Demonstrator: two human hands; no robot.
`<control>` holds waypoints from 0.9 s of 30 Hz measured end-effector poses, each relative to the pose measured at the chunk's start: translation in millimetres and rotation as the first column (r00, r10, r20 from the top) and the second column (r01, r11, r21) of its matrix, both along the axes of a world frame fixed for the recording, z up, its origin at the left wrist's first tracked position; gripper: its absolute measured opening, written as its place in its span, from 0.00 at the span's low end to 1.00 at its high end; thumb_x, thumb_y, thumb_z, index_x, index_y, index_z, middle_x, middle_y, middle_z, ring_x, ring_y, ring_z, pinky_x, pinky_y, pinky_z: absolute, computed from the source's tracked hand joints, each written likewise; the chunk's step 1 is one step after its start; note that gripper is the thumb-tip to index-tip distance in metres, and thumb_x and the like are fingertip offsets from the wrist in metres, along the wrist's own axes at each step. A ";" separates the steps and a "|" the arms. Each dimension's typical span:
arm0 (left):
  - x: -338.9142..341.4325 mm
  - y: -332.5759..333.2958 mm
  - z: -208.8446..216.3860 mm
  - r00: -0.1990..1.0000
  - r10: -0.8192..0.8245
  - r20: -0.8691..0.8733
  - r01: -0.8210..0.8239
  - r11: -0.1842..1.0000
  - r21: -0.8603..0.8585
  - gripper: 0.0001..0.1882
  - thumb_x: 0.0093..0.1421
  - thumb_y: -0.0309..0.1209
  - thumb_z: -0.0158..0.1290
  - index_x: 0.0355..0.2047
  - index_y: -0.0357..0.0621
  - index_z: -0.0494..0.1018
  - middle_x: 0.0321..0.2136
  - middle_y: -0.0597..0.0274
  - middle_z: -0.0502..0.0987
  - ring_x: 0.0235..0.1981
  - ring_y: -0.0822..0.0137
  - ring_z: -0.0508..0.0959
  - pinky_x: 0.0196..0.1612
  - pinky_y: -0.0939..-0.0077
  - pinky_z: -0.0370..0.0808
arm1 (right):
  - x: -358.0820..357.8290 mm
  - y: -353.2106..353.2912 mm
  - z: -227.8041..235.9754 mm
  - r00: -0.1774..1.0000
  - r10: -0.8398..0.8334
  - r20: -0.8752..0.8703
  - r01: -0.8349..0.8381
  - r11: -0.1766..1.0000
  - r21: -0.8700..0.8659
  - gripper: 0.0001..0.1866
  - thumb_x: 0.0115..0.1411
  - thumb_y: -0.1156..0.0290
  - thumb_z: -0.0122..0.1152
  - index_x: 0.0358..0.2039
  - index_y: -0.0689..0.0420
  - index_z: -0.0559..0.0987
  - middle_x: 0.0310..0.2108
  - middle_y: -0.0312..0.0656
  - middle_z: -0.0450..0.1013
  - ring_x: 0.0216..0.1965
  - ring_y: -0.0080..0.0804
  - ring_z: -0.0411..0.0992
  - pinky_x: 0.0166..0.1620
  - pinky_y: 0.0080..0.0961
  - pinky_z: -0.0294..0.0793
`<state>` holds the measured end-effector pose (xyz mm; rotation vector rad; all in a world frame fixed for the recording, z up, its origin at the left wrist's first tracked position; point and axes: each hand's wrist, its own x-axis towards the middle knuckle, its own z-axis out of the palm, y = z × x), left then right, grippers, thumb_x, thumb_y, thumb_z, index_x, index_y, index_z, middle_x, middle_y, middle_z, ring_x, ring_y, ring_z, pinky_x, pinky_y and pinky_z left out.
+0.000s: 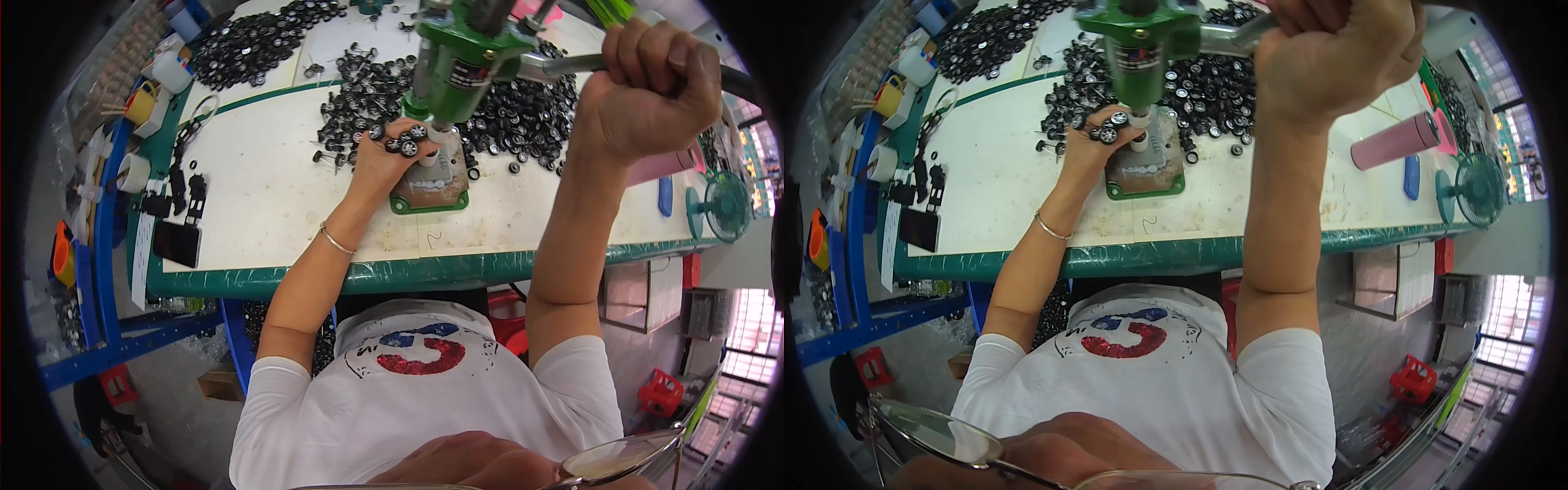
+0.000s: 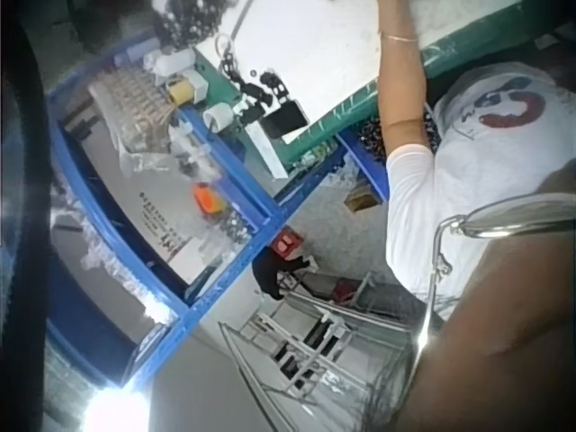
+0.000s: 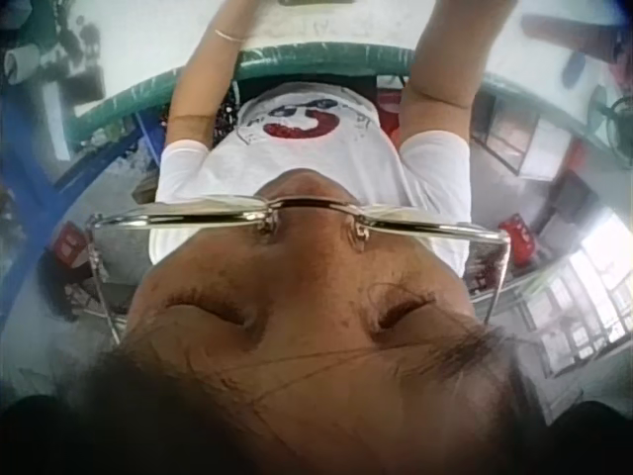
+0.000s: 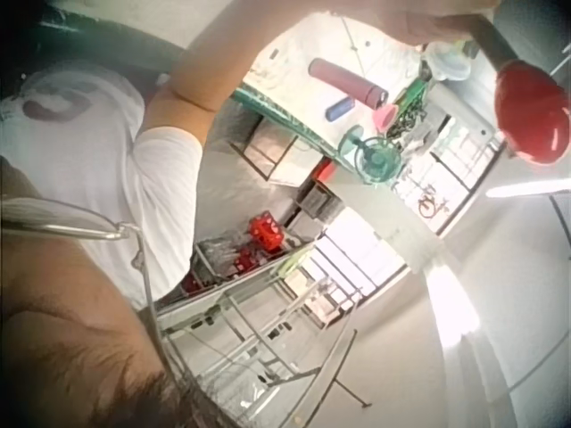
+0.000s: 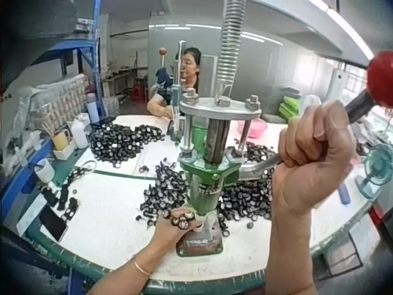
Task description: The person operates a green manual press machine to assemble small metal components. They repeatedly pick up a metal wheel and a washer, place them into the machine's die, and pull the lever to press them together. The finished assemblies are placed into a pile on the table.
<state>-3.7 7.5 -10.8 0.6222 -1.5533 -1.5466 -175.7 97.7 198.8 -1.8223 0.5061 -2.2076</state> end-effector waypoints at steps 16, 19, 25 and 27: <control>41.3 -19.3 11.6 0.932 0.079 -0.352 0.128 0.840 0.527 0.08 0.55 0.28 0.60 0.32 0.41 0.72 0.25 0.62 0.76 0.26 0.70 0.78 0.27 0.82 0.73 | -32.7 -80.4 0.5 0.947 -0.284 0.149 0.139 0.783 0.606 0.09 0.63 0.63 0.53 0.32 0.55 0.74 0.18 0.28 0.65 0.17 0.15 0.63 0.18 0.14 0.61; 85.5 -31.9 10.9 0.979 0.125 0.159 -0.164 0.951 0.261 0.12 0.53 0.35 0.63 0.30 0.41 0.75 0.15 0.69 0.70 0.16 0.79 0.68 0.19 0.85 0.62 | -39.4 -55.5 -36.1 0.889 -0.437 0.137 0.286 0.763 0.579 0.12 0.63 0.63 0.51 0.35 0.60 0.76 0.23 0.34 0.69 0.21 0.20 0.65 0.24 0.15 0.63; 115.8 -49.1 -4.2 0.514 0.374 0.772 -0.242 0.927 -0.288 0.22 0.48 0.45 0.65 0.27 0.34 0.78 0.11 0.61 0.73 0.12 0.71 0.73 0.18 0.76 0.69 | -70.1 40.6 -146.8 0.806 -0.452 -0.382 0.548 0.326 0.770 0.10 0.59 0.63 0.60 0.33 0.57 0.78 0.24 0.33 0.73 0.24 0.19 0.70 0.26 0.17 0.68; 107.6 -52.2 -4.5 0.449 0.394 0.802 -0.199 0.919 -0.340 0.21 0.48 0.44 0.65 0.26 0.34 0.78 0.11 0.59 0.75 0.13 0.67 0.75 0.22 0.73 0.72 | -71.8 60.4 -192.1 0.715 -0.362 -0.599 0.697 0.300 0.651 0.09 0.57 0.66 0.62 0.34 0.57 0.78 0.27 0.35 0.74 0.24 0.24 0.71 0.28 0.21 0.70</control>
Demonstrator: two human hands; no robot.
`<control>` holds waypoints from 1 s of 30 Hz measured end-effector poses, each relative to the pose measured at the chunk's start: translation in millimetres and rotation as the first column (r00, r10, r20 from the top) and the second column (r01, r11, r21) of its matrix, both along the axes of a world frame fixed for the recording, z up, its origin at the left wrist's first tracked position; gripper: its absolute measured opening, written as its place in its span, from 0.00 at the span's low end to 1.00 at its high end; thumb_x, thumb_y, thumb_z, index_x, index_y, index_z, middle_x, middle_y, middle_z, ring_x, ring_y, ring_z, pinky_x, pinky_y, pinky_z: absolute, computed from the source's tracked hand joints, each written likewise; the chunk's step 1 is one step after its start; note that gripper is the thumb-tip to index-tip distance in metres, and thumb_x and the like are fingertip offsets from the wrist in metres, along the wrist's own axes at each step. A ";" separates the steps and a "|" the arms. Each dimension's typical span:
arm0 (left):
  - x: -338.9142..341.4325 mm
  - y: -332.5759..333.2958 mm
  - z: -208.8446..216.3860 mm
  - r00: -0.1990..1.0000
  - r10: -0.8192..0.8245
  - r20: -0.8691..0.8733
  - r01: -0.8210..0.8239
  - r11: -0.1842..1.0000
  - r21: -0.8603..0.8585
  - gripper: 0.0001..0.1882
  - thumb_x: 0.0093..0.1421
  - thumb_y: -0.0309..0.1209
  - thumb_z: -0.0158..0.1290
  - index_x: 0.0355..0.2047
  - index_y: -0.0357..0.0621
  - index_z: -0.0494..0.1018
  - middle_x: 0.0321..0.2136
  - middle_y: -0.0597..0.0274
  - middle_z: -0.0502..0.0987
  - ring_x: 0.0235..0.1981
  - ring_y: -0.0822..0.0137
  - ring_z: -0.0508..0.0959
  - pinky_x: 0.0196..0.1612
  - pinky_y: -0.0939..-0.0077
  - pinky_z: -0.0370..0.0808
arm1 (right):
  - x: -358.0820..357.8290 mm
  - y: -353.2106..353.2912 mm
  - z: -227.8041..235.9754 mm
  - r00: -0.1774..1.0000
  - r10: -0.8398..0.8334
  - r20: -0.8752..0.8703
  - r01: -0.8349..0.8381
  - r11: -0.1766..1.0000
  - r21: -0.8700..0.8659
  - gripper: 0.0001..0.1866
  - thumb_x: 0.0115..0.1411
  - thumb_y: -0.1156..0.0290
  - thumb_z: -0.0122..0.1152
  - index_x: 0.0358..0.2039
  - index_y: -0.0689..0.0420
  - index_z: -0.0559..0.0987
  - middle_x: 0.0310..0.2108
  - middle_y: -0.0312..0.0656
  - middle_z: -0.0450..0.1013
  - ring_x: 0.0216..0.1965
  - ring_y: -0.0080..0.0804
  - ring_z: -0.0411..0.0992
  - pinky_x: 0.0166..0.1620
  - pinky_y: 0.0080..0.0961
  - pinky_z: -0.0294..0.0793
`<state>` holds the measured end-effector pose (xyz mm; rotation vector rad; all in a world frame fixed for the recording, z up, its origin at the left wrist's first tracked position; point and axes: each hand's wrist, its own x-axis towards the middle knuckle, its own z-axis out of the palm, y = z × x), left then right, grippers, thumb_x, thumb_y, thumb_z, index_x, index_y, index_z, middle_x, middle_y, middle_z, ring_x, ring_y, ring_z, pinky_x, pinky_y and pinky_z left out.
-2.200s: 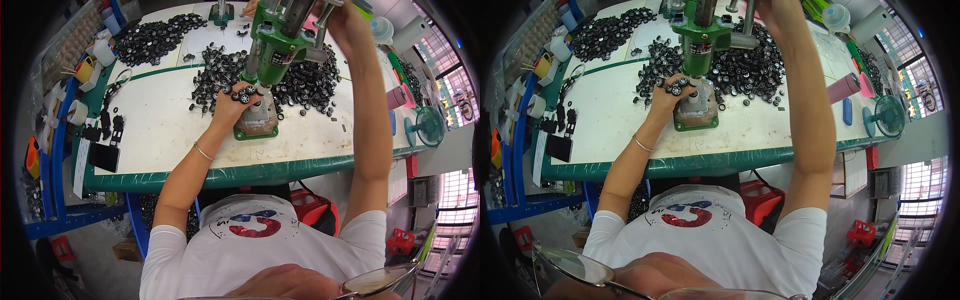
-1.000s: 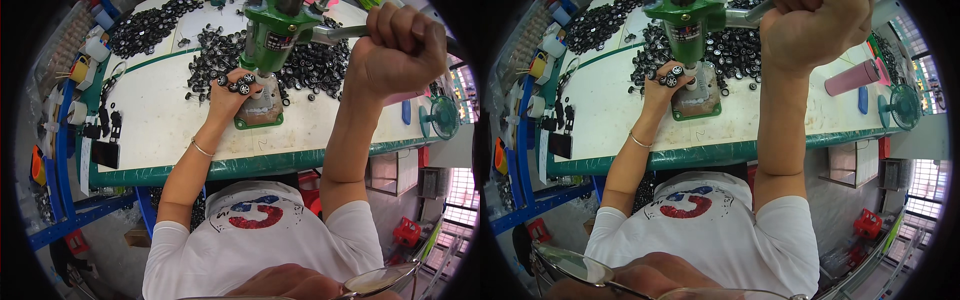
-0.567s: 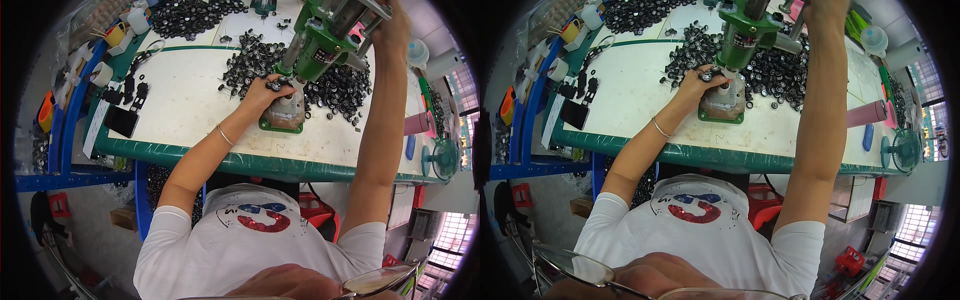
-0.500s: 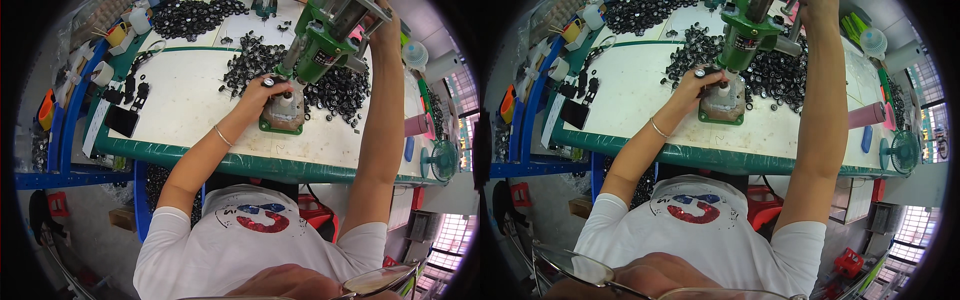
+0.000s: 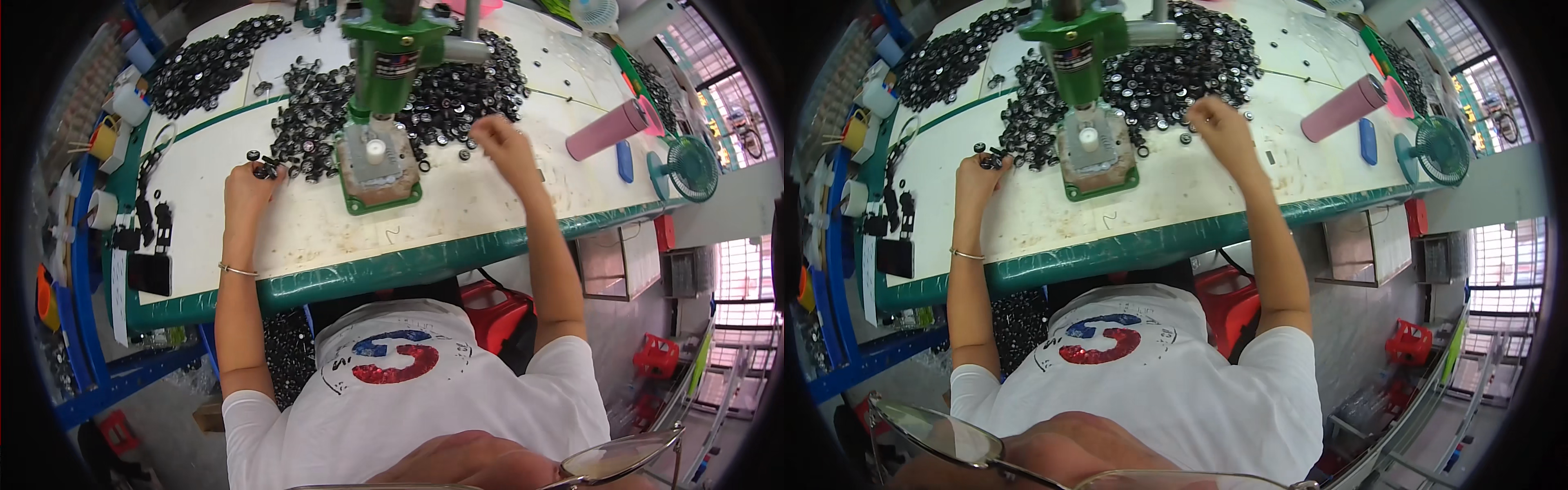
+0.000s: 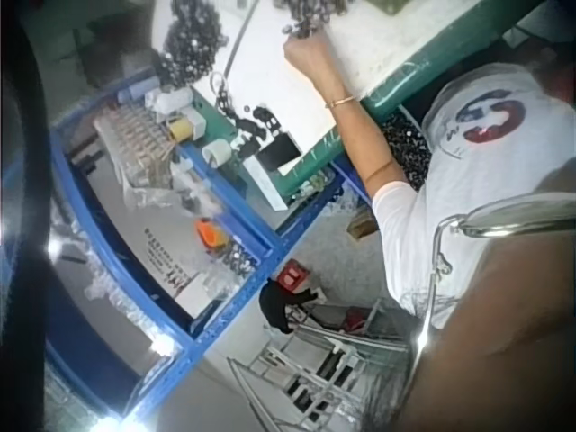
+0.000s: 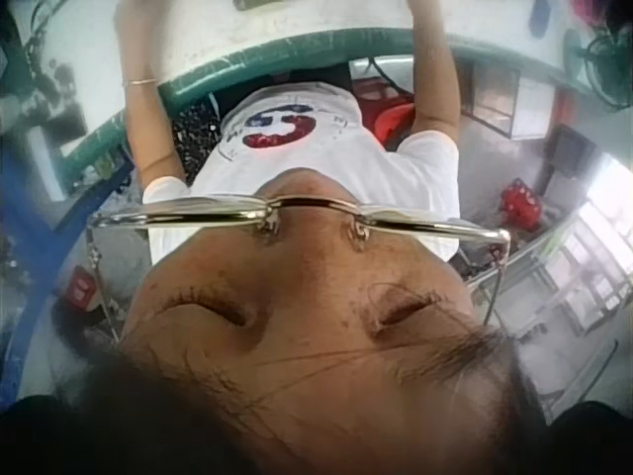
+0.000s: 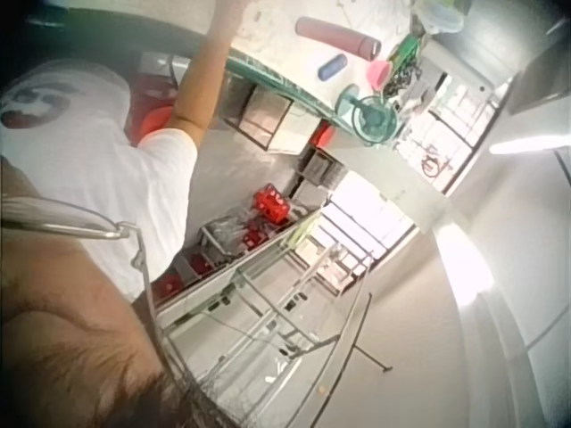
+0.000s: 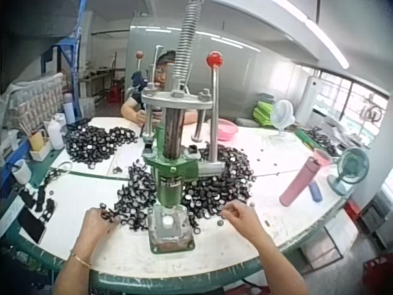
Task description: The person operates a green manual press machine to assemble small metal components. They repeatedly pick up a metal wheel and a washer, place them into the machine's die, and pull the lever to press them together. The finished assemblies are placed into a pile on the table.
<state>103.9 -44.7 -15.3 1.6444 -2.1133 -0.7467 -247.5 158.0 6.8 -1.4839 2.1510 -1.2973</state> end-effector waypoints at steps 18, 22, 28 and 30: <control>10.4 -10.8 10.1 0.899 0.063 -0.433 0.035 0.976 0.213 0.11 0.52 0.32 0.62 0.30 0.38 0.77 0.20 0.61 0.78 0.17 0.76 0.74 0.18 0.83 0.62 | 23.6 14.0 -25.1 0.942 -0.020 -0.335 0.056 0.994 0.098 0.06 0.57 0.72 0.59 0.34 0.59 0.76 0.32 0.41 0.70 0.30 0.35 0.72 0.36 0.29 0.72; -6.1 4.3 17.0 0.555 0.058 -0.830 0.245 0.942 0.230 0.15 0.54 0.30 0.60 0.39 0.33 0.75 0.28 0.59 0.80 0.25 0.76 0.76 0.23 0.86 0.65 | 53.3 -8.6 -7.2 0.991 0.112 -0.077 -0.118 0.990 -0.080 0.07 0.57 0.75 0.60 0.36 0.61 0.77 0.35 0.40 0.72 0.34 0.30 0.73 0.39 0.24 0.74; -47.0 23.0 18.5 0.380 0.123 -0.917 0.382 0.882 0.276 0.12 0.56 0.27 0.58 0.40 0.34 0.75 0.31 0.59 0.79 0.27 0.77 0.76 0.22 0.87 0.66 | 108.1 -46.9 11.5 0.951 0.308 -0.020 -0.304 0.925 -0.230 0.07 0.54 0.77 0.62 0.35 0.61 0.78 0.36 0.41 0.72 0.37 0.35 0.73 0.40 0.27 0.73; -48.9 29.4 12.9 0.353 0.124 -0.927 0.382 0.885 0.264 0.11 0.56 0.25 0.58 0.39 0.35 0.76 0.30 0.58 0.80 0.26 0.77 0.75 0.22 0.87 0.66 | 116.8 -50.9 8.5 0.947 0.305 -0.099 -0.320 0.920 -0.228 0.07 0.53 0.77 0.62 0.34 0.60 0.77 0.37 0.41 0.72 0.38 0.36 0.73 0.40 0.27 0.72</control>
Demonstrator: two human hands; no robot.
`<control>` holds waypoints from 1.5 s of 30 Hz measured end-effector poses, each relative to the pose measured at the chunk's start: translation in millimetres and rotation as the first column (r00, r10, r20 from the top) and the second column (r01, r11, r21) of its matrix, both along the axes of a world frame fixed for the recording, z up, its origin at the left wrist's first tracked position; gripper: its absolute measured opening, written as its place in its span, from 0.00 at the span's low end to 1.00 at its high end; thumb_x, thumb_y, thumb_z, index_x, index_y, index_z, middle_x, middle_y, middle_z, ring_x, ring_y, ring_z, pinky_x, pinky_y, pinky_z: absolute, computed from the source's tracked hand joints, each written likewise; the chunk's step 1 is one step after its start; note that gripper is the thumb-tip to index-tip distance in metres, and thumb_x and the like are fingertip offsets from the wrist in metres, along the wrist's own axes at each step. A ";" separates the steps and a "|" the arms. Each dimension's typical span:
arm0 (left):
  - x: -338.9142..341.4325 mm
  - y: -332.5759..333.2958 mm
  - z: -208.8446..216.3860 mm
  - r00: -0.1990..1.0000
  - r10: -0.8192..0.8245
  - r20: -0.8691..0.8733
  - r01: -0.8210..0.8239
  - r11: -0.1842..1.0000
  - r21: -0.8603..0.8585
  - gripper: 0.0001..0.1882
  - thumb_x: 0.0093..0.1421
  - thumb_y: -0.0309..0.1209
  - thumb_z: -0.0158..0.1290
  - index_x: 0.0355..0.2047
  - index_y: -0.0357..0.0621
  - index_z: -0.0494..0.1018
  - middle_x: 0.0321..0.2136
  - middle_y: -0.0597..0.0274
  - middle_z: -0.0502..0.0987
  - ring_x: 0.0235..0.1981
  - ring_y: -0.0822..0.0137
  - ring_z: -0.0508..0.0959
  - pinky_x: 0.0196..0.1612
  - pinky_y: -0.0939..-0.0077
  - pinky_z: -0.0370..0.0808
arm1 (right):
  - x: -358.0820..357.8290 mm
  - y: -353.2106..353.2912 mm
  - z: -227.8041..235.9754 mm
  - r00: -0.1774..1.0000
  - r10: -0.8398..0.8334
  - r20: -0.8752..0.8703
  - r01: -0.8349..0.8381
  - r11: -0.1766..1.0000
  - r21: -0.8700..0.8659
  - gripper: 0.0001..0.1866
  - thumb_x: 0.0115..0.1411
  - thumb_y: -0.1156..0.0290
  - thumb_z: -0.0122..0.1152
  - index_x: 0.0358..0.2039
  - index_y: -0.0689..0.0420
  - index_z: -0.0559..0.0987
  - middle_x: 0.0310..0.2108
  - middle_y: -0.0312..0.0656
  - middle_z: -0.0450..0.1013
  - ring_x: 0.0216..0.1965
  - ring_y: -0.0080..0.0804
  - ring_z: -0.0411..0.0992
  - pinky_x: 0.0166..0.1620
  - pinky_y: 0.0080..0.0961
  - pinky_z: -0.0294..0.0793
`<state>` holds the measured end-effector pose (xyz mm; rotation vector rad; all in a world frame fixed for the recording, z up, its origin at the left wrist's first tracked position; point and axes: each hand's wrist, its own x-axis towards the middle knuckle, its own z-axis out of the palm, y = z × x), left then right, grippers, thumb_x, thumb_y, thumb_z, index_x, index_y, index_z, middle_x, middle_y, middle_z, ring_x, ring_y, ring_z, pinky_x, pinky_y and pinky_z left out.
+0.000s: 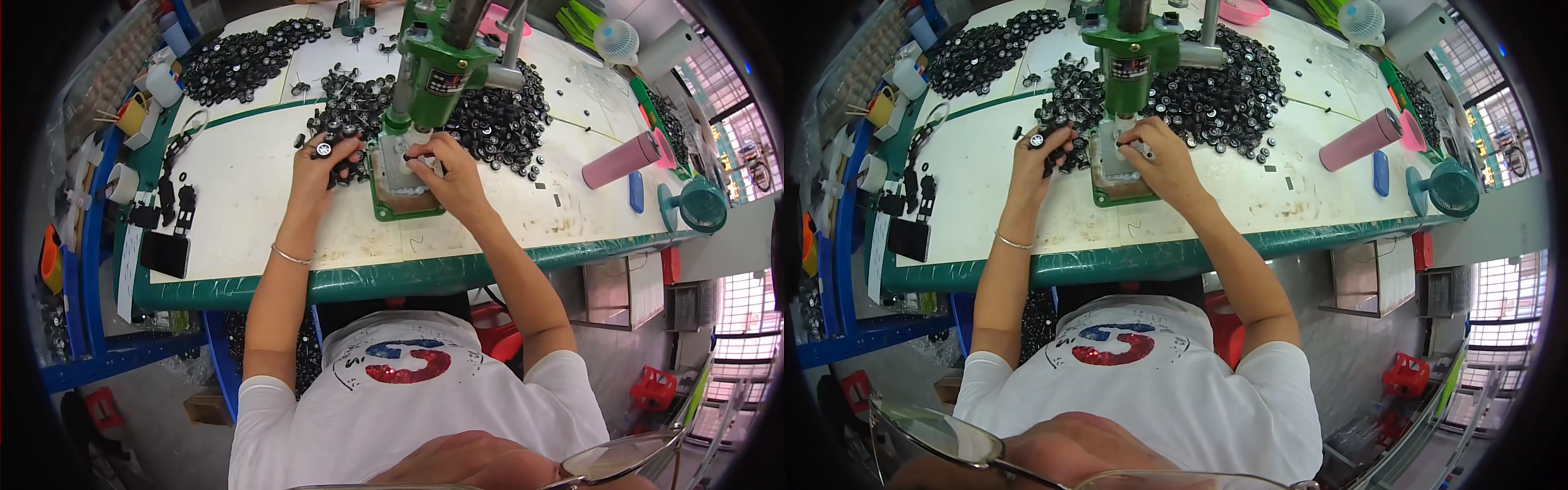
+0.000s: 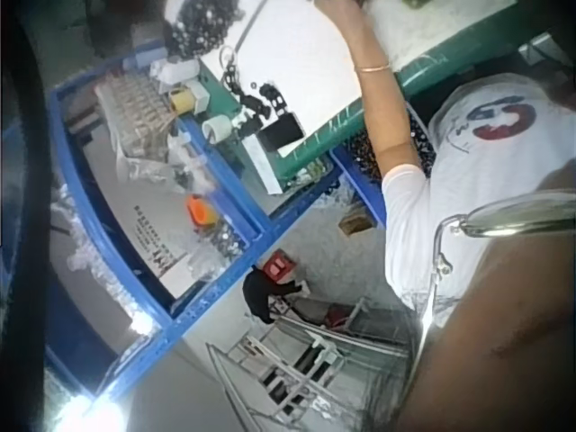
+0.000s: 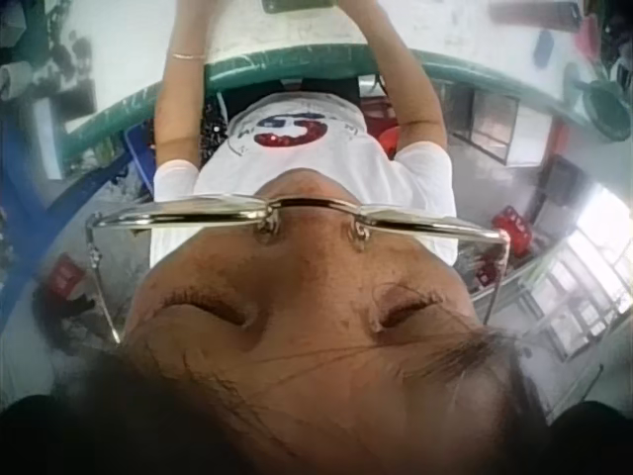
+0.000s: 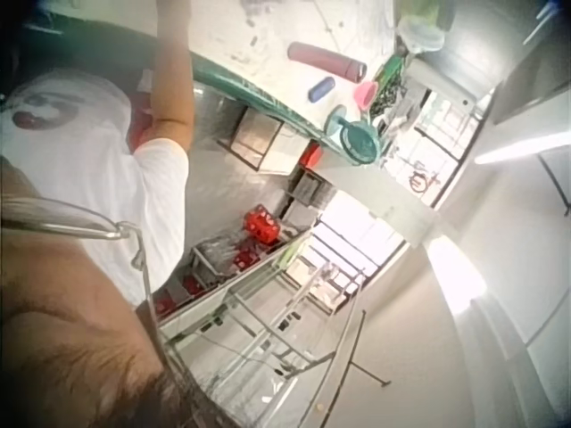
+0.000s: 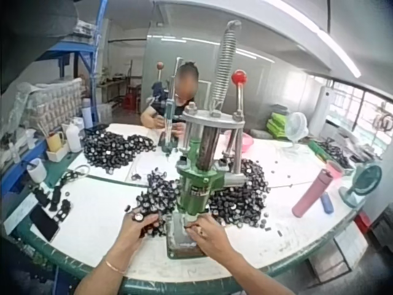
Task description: The person operates a green manual press machine to assemble small metal components. They repeatedly pick up a metal wheel and a washer, place them into the machine's die, and pull the lever to press them together. The finished assemblies are placed into a pile on the table.
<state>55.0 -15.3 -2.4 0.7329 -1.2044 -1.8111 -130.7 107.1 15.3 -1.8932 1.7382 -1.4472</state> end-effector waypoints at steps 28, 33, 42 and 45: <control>-57.6 22.1 -8.1 0.998 -0.059 0.012 0.060 0.983 -0.172 0.19 0.46 0.22 0.66 0.41 0.38 0.78 0.35 0.62 0.81 0.35 0.75 0.78 0.43 0.79 0.74 | -44.0 -68.8 197.2 0.638 0.032 0.769 0.120 0.983 -0.141 0.13 0.64 0.61 0.49 0.34 0.58 0.75 0.25 0.35 0.70 0.23 0.23 0.68 0.24 0.19 0.67; -68.6 21.4 -4.0 0.997 -0.077 0.002 0.076 0.969 -0.235 0.15 0.45 0.25 0.67 0.36 0.38 0.80 0.31 0.65 0.81 0.30 0.77 0.76 0.38 0.81 0.73 | -121.2 -122.2 218.8 0.518 0.476 0.711 -0.361 0.875 -0.323 0.11 0.64 0.62 0.56 0.29 0.55 0.72 0.15 0.26 0.63 0.14 0.13 0.60 0.15 0.11 0.56; -61.0 18.0 -3.3 0.997 -0.043 0.059 0.063 0.923 -0.380 0.14 0.45 0.26 0.67 0.34 0.37 0.80 0.31 0.65 0.81 0.30 0.77 0.76 0.38 0.80 0.73 | -63.0 -73.4 216.6 0.824 0.222 0.521 0.069 0.874 -0.481 0.12 0.61 0.60 0.57 0.25 0.51 0.69 0.14 0.22 0.54 0.10 0.10 0.47 0.11 0.12 0.42; -57.7 18.2 -5.9 0.995 0.001 0.103 0.043 0.905 -0.423 0.14 0.45 0.26 0.67 0.34 0.37 0.80 0.31 0.65 0.81 0.31 0.76 0.77 0.39 0.80 0.73 | -45.3 -58.9 213.5 0.862 0.196 0.467 0.105 0.833 -0.543 0.13 0.61 0.60 0.56 0.25 0.51 0.68 0.13 0.22 0.53 0.10 0.09 0.46 0.11 0.12 0.42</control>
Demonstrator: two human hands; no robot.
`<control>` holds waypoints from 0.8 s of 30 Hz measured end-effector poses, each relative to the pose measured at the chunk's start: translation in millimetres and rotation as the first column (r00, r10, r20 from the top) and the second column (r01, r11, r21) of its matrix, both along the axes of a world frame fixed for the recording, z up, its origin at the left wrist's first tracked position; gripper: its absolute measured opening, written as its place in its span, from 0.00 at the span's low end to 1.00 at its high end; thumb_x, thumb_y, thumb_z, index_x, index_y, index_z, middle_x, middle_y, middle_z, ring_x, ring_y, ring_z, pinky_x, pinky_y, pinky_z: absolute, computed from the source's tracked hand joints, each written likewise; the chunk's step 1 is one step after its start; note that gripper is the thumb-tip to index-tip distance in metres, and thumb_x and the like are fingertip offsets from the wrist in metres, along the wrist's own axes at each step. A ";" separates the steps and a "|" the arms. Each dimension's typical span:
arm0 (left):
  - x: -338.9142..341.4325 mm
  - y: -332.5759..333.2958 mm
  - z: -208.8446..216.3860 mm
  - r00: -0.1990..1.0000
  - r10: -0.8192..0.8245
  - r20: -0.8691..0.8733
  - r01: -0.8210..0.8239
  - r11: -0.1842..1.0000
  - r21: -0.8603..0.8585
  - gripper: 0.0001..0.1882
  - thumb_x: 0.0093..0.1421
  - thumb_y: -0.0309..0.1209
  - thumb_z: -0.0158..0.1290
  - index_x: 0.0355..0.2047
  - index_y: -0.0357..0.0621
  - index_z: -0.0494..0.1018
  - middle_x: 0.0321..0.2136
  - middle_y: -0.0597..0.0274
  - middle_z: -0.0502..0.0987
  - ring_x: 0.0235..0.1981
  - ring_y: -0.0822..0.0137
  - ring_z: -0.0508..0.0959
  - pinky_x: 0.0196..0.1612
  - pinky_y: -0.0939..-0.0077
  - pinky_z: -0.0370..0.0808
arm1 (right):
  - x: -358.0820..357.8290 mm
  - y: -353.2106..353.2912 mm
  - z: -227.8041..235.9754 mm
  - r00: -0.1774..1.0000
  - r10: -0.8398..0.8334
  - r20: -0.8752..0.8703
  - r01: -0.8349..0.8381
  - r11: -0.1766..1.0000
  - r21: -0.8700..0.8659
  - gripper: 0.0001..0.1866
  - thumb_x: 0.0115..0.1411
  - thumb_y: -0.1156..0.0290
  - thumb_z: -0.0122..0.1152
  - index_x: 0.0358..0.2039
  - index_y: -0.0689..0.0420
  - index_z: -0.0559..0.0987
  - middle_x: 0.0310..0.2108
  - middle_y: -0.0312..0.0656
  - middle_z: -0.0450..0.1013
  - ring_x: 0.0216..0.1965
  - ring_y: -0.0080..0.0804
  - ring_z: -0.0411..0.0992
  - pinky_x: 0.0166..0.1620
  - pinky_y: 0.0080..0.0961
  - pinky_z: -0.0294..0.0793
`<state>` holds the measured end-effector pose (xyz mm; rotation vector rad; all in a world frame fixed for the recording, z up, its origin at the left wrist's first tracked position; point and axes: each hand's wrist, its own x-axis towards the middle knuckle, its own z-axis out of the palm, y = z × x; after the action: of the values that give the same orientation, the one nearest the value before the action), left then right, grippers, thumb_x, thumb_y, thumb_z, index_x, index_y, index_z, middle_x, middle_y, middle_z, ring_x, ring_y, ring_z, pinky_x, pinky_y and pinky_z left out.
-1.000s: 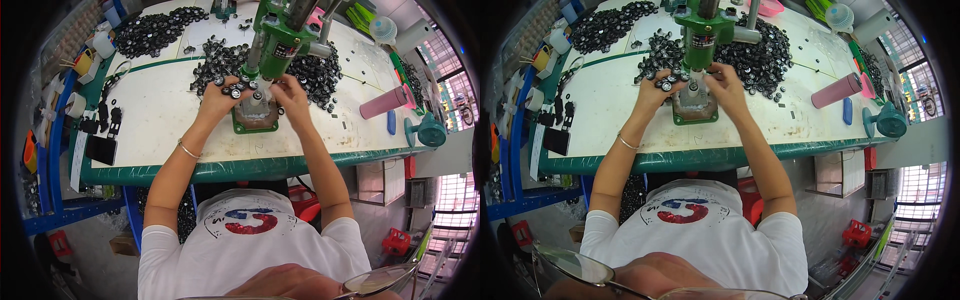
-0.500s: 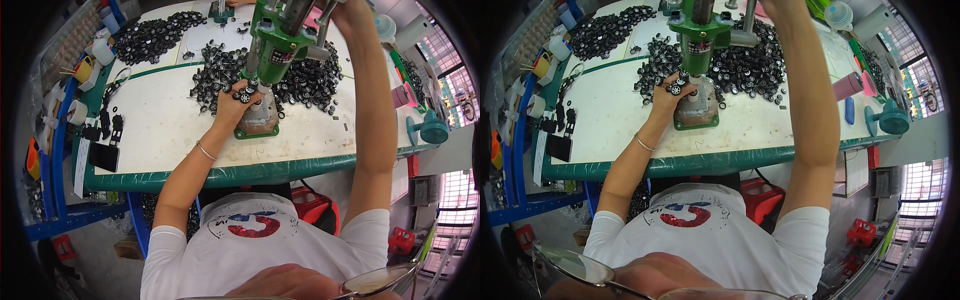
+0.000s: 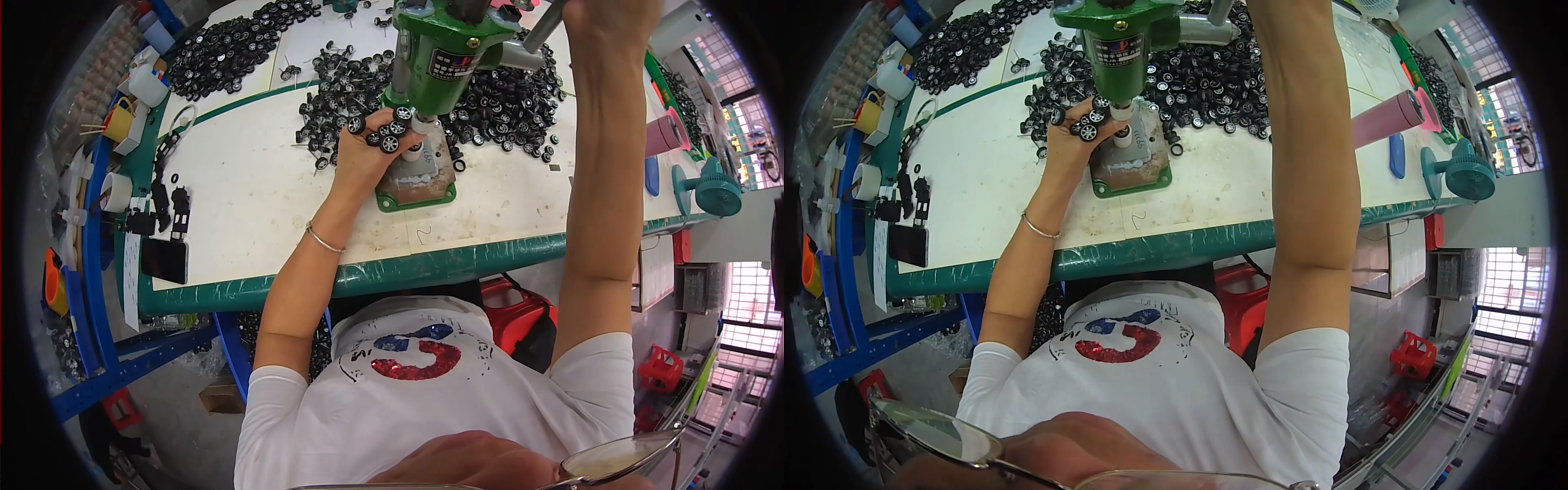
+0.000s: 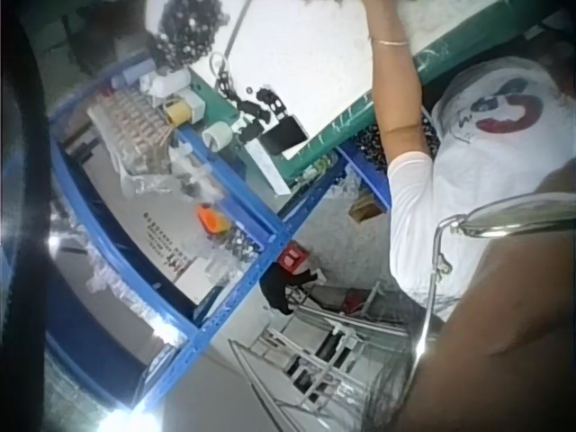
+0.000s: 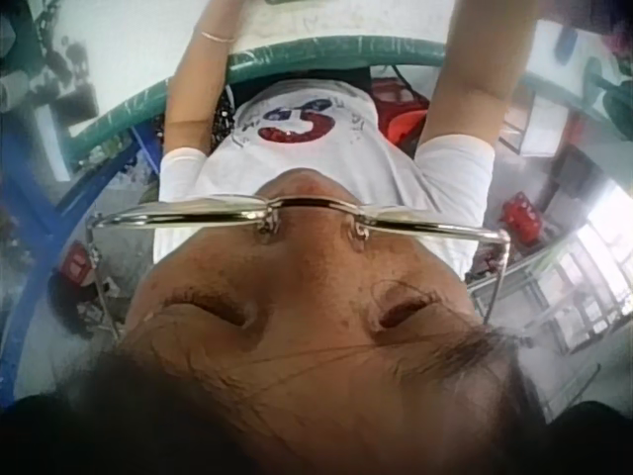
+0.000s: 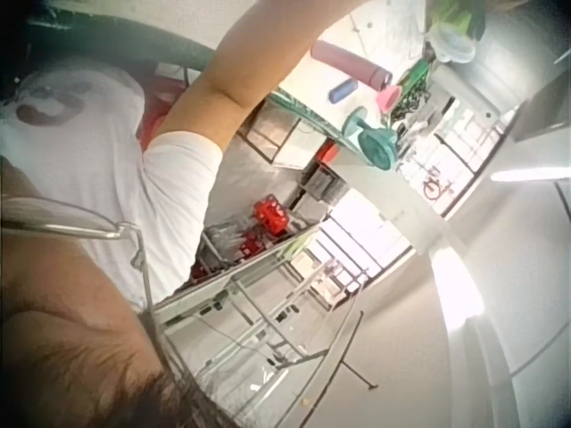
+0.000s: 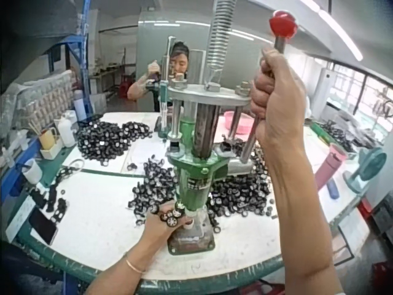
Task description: The person operates a green manual press machine to assemble small metal components. They repeatedly pick up a metal wheel and a washer, place them into the machine's die, and pull the lever to press them together. The finished assemblies are placed into a pile on the table.
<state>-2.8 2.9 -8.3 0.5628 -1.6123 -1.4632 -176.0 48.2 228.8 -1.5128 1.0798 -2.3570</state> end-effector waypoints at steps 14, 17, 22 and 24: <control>4.0 4.7 3.6 0.995 -0.091 0.043 0.075 0.954 0.292 0.15 0.46 0.23 0.66 0.35 0.34 0.79 0.33 0.60 0.81 0.32 0.75 0.79 0.40 0.82 0.75 | 34.8 37.4 -24.6 0.997 -0.075 0.020 0.078 0.951 -0.299 0.19 0.60 0.68 0.44 0.13 0.51 0.53 0.10 0.29 0.44 0.12 0.18 0.38 0.16 0.20 0.38; 2.6 2.8 4.9 0.989 -0.106 0.103 0.074 0.958 0.278 0.15 0.46 0.25 0.66 0.35 0.34 0.79 0.33 0.60 0.81 0.32 0.75 0.78 0.39 0.82 0.75 | 29.6 31.9 -14.1 0.999 -0.035 0.027 0.039 0.986 -0.160 0.19 0.59 0.68 0.48 0.14 0.52 0.55 0.12 0.29 0.47 0.13 0.18 0.43 0.18 0.20 0.42; 3.4 7.2 17.2 0.989 -0.059 0.134 0.018 0.958 0.285 0.17 0.47 0.28 0.66 0.37 0.37 0.78 0.33 0.61 0.80 0.31 0.75 0.78 0.39 0.82 0.73 | -28.0 -20.8 -0.9 0.981 0.120 0.153 -0.137 0.985 0.103 0.11 0.63 0.67 0.52 0.22 0.52 0.68 0.14 0.26 0.57 0.13 0.15 0.52 0.17 0.14 0.52; 6.9 10.2 22.2 0.989 -0.003 0.151 -0.039 0.960 0.276 0.17 0.47 0.27 0.66 0.37 0.37 0.77 0.32 0.60 0.80 0.31 0.75 0.78 0.38 0.81 0.74 | -31.0 -41.5 -3.4 0.944 0.247 0.220 -0.277 0.954 0.116 0.11 0.63 0.67 0.54 0.22 0.50 0.70 0.13 0.23 0.57 0.11 0.11 0.53 0.14 0.11 0.51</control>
<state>4.1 13.1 13.9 0.8634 -1.5180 -1.6805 -207.0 6.7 225.4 -1.2471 0.9165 -2.1436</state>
